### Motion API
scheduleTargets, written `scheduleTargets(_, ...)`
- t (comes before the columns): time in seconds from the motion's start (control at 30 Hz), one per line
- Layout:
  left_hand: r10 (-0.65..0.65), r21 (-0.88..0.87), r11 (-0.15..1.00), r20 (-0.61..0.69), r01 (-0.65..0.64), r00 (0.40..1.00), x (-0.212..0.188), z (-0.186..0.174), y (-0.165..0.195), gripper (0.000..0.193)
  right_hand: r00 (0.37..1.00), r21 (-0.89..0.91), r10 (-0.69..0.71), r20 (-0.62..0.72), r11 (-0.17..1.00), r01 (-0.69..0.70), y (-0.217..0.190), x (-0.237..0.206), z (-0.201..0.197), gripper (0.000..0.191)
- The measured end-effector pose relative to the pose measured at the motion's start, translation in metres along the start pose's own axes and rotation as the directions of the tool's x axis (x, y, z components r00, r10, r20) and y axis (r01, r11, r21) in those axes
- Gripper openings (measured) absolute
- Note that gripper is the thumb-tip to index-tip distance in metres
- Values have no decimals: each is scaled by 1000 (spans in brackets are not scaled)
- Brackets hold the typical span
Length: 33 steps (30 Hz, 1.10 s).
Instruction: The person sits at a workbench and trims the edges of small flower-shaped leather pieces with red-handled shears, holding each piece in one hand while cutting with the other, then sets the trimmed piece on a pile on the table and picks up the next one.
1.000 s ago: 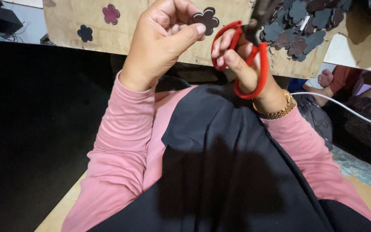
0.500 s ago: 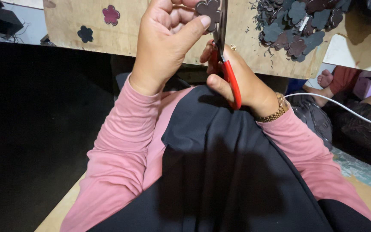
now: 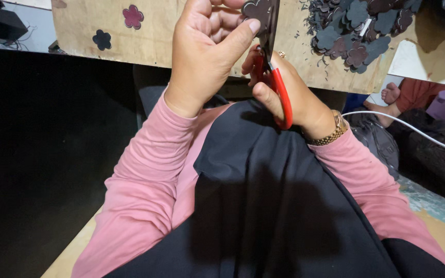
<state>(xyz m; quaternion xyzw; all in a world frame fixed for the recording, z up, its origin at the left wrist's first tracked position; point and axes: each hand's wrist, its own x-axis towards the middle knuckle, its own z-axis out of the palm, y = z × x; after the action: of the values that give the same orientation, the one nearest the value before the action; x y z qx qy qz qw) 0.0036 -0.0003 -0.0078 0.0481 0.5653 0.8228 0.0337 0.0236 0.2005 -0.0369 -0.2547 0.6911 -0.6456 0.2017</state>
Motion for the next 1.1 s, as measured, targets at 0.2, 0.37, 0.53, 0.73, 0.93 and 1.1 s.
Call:
scheduleTargets(0.2,-47,41,998,0,47,999,-1,1,2,29,1000,65,-22,-7,998,22,-1,0,1,79)
scheduleTargets(0.37,-32,30,999,16,32,999,0,0,3,30,1000,-13,-13,5,1000,13,-3,2,-1,76)
scheduleTargets(0.53,-26,38,999,23,26,999,-1,-1,3,30,1000,-14,-27,-1,1000,27,-6,3,-1,81)
scheduleTargets(0.73,-9,41,999,27,7,1000,-1,-3,1,30,1000,-58,-17,-16,998,16,-8,2,-2,79)
scheduleTargets(0.93,-19,18,1000,38,19,999,-1,-6,0,33,1000,-78,-7,-24,997,5,-3,3,-3,79)
scheduleTargets(1.1,-10,-30,999,62,12,998,0,-4,-3,41,1000,79,6,-4,997,-5,0,3,0,83)
